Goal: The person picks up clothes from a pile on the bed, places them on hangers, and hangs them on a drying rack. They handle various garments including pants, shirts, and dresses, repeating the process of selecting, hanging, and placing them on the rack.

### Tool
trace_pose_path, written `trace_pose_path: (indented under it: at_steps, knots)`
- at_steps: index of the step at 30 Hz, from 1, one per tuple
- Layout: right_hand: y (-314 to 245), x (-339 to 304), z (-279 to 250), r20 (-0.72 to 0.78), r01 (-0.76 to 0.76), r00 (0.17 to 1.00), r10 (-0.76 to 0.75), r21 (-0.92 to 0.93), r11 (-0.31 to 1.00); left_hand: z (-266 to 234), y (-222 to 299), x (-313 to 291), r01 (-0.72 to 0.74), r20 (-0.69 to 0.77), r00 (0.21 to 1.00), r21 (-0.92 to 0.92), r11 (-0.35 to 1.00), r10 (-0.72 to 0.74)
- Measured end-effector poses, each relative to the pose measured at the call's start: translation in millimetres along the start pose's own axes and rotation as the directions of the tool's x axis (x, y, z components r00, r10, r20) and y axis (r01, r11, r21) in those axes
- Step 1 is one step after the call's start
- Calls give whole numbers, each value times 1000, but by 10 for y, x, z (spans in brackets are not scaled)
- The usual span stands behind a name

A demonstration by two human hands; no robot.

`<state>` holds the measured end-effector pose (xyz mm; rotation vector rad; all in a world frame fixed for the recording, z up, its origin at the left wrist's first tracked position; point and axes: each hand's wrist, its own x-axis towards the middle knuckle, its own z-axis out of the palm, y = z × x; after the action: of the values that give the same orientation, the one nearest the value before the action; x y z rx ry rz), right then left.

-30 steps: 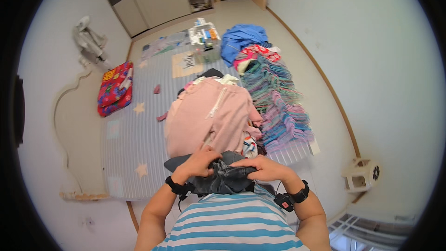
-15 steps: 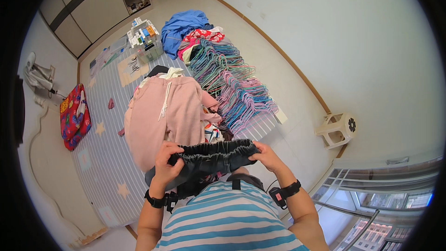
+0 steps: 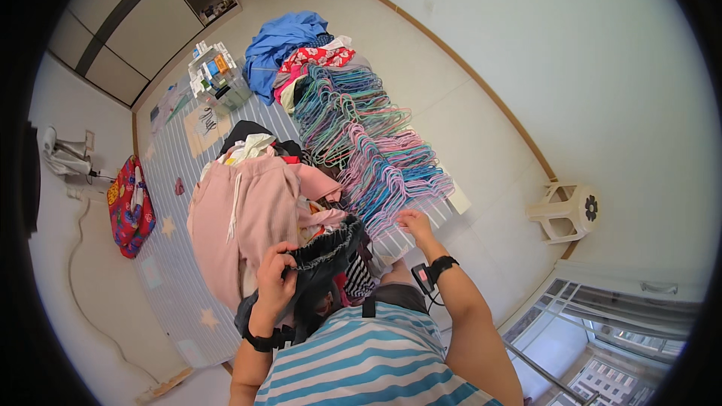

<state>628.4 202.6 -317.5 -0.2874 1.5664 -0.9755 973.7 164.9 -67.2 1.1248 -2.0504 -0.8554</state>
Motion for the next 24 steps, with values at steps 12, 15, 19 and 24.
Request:
trace_pose_path:
  at_steps: [12,15,19,24]
  knots:
    - [1066,2277,-537,-272,-366,832,483,384,848,1004,-376,881,216,31,975,109,970,-221]
    - [1189,2493,-546,-224,-395,761,609,584,709,1092,-437,935,273,55,958,134,953,-282]
    - [1296,2618,-561,-170,-349,745,645,725,594,1134,-471,970,327,79,937,149,933,-341]
    - [1375,2557,-629,-242,-351,782,575,592,726,1097,-437,1081,366,79,920,181,913,-385]
